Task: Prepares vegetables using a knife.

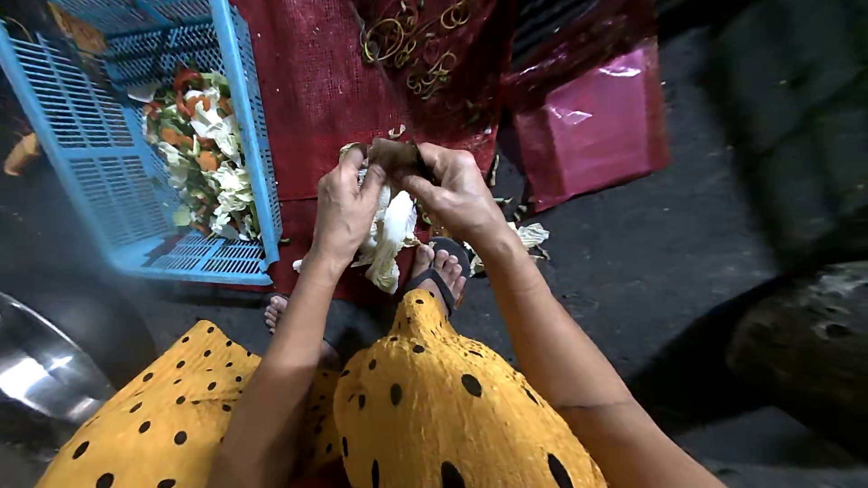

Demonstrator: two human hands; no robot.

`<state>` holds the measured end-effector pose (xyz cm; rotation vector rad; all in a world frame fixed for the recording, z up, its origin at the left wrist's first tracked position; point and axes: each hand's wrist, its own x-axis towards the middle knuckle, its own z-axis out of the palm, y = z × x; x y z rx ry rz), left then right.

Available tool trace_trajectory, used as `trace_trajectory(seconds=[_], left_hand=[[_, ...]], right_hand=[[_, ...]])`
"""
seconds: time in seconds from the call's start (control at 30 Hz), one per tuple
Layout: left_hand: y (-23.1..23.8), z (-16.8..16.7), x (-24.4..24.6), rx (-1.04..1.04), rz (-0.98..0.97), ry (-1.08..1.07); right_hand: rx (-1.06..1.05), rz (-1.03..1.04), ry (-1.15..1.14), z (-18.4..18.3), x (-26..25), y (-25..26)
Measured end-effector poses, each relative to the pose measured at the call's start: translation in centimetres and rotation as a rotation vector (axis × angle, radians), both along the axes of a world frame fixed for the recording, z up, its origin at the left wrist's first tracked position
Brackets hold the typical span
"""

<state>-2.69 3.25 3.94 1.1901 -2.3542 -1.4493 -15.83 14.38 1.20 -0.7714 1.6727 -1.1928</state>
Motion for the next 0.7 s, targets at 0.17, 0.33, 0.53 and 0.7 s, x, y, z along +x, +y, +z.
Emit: trace_trajectory(seconds=[0.17, 0.33, 0.53, 0.7], left_hand=[[-0.7, 0.1, 0.5, -0.027, -0.129, -0.056], [-2.5, -0.6, 2.2, 0.122, -0.117, -0.075], [-3.8, -0.2, 3.5, 0.573, 0.263, 0.180], [-2.7, -0.4, 3.0, 0.812, 0.312, 0.269]], right_hand=[[0.046, 0.009, 0.132, -0.8, -0.8, 0.8], [0.068, -0.035, 0.069, -0.4, -2.2, 3.3], [0.202, -0.066, 0.009, 2.7, -3.2, 10.5], [0.344, -0.213, -0.022, 4.6, -1.8, 16.9]])
